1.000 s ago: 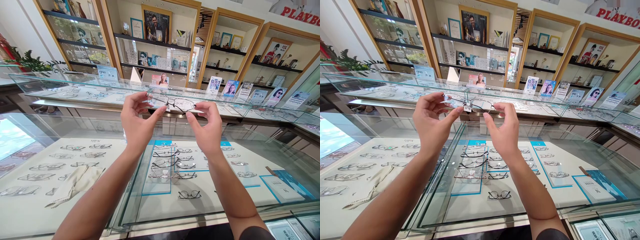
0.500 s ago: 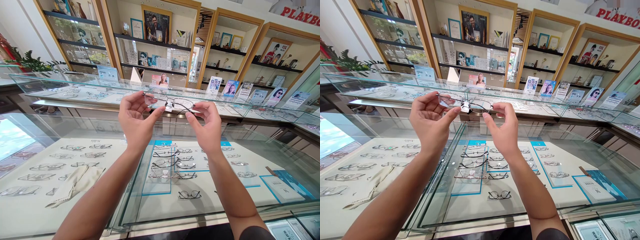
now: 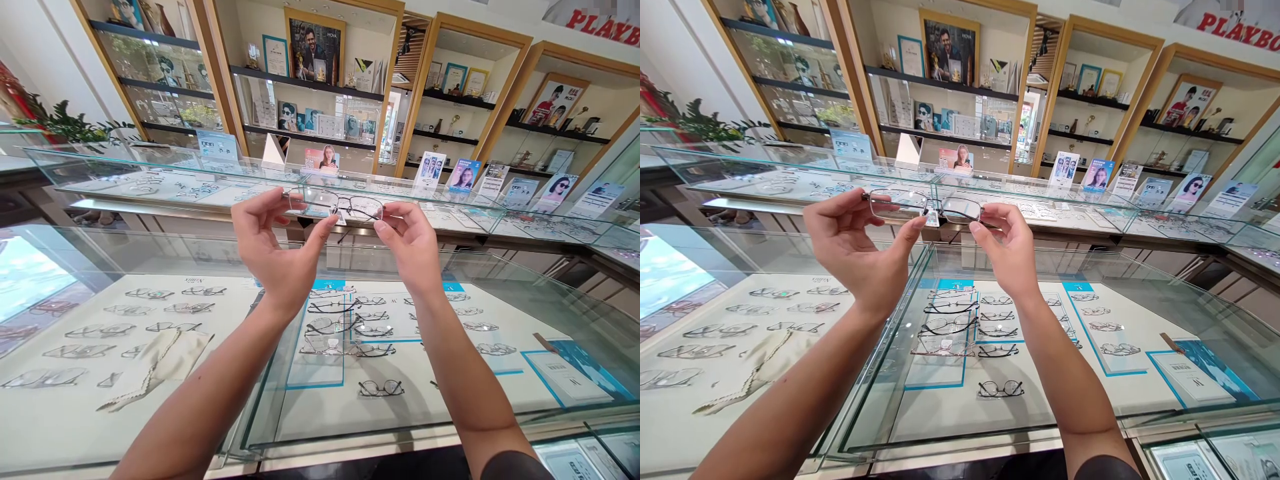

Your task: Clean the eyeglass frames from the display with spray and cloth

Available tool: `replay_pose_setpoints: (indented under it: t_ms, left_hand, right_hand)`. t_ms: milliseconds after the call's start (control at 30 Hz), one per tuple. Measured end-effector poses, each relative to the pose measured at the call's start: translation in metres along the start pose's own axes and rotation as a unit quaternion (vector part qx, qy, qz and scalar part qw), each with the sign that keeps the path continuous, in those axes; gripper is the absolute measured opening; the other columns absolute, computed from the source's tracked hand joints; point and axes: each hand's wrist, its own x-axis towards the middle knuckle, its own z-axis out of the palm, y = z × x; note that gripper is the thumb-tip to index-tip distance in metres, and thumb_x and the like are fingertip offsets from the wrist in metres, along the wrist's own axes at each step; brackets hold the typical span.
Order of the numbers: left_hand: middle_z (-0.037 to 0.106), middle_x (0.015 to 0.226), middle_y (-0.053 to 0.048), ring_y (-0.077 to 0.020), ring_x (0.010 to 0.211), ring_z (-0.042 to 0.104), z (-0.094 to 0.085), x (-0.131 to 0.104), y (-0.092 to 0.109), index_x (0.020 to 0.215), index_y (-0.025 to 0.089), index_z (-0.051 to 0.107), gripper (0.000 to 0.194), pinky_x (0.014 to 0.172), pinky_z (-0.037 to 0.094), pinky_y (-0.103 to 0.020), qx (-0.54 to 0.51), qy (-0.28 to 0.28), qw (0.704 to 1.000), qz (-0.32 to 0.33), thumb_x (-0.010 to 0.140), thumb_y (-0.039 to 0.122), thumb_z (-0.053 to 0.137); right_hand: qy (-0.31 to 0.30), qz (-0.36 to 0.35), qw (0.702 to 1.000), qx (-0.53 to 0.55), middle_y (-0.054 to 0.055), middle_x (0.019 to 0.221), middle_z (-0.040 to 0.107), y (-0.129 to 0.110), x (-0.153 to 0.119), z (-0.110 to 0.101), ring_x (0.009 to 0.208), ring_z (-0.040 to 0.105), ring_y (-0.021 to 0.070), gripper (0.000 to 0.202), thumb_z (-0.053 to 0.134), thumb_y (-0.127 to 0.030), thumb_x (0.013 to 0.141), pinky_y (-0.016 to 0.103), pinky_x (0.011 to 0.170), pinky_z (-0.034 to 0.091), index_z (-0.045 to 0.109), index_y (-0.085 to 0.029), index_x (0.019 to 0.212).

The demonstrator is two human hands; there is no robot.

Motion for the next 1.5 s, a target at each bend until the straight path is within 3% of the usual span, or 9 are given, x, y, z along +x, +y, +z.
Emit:
replay_pose_setpoints:
  t_ms: [133,267,600,767,1067,1233,1500]
  left_hand:
    - [0.068,0.116,-0.007,-0.0268,0.108,0.074,0.001,0.001,-0.001,0.127,0.03,0.056,0.066,0.088,0.062,-0.046,-0.025,-0.007,1.0,-0.012,0.081,0.063,0.089]
    - [0.07,0.118,-0.007,-0.0256,0.106,0.076,0.002,0.001,-0.005,0.13,0.03,0.056,0.065,0.089,0.062,-0.046,-0.038,-0.025,0.999,-0.024,0.083,0.061,0.089]
    - [0.074,0.131,-0.012,-0.0249,0.117,0.076,0.012,-0.002,-0.035,0.134,0.026,0.061,0.062,0.103,0.062,-0.041,-0.161,-0.082,0.975,-0.131,0.083,0.046,0.092]
    - [0.074,0.129,-0.011,-0.0232,0.113,0.077,0.016,-0.005,-0.041,0.132,0.025,0.062,0.064,0.103,0.062,-0.039,-0.206,-0.069,0.96,-0.175,0.08,0.045,0.094]
    - [0.077,0.126,-0.011,-0.0227,0.112,0.077,0.017,-0.014,-0.021,0.126,0.023,0.063,0.058,0.102,0.06,-0.04,-0.185,-0.039,0.965,-0.181,0.079,0.036,0.094]
    - [0.079,0.125,-0.011,-0.0257,0.122,0.074,0.018,-0.021,-0.014,0.124,0.023,0.066,0.058,0.108,0.055,-0.042,-0.156,-0.055,0.962,-0.216,0.077,0.04,0.096]
    - [0.078,0.125,-0.014,-0.0258,0.121,0.075,0.021,-0.023,-0.024,0.124,0.022,0.067,0.059,0.102,0.06,-0.039,-0.188,-0.079,0.943,-0.264,0.077,0.041,0.097]
  right_hand:
    - [0.01,0.025,0.999,0.025,0.006,0.114,0.074,0.003,0.0,0.002,0.108,0.074,0.0221,0.029,0.077,-0.042,0.09,0.042,0.093,0.064,0.064,-0.027,0.111]
    - [0.019,0.023,1.0,0.007,0.006,0.117,0.074,0.002,-0.002,0.003,0.109,0.073,0.0219,0.031,0.078,-0.043,0.091,0.041,0.092,0.064,0.063,-0.027,0.113]
    - [0.126,-0.112,0.983,-0.079,0.007,0.123,0.067,-0.003,-0.013,0.016,0.12,0.068,0.0217,0.024,0.071,-0.036,0.098,0.044,0.106,0.06,0.062,-0.028,0.118]
    - [0.12,-0.073,0.99,-0.012,0.007,0.125,0.07,-0.002,-0.01,0.015,0.121,0.07,0.0222,0.026,0.073,-0.039,0.097,0.044,0.11,0.06,0.065,-0.028,0.119]
    - [0.118,0.017,0.99,0.07,0.007,0.121,0.077,-0.004,-0.007,0.015,0.115,0.074,0.0227,0.029,0.077,-0.044,0.093,0.043,0.107,0.061,0.072,-0.025,0.115]
    - [0.116,0.085,0.972,0.188,0.008,0.116,0.079,-0.003,-0.005,0.015,0.113,0.077,0.0232,0.027,0.066,-0.049,0.099,0.045,0.104,0.063,0.075,-0.025,0.106]
    - [0.123,0.155,0.942,0.27,0.006,0.113,0.079,-0.007,-0.002,0.009,0.108,0.078,0.022,0.021,0.075,-0.041,0.092,0.043,0.105,0.063,0.077,-0.024,0.103]
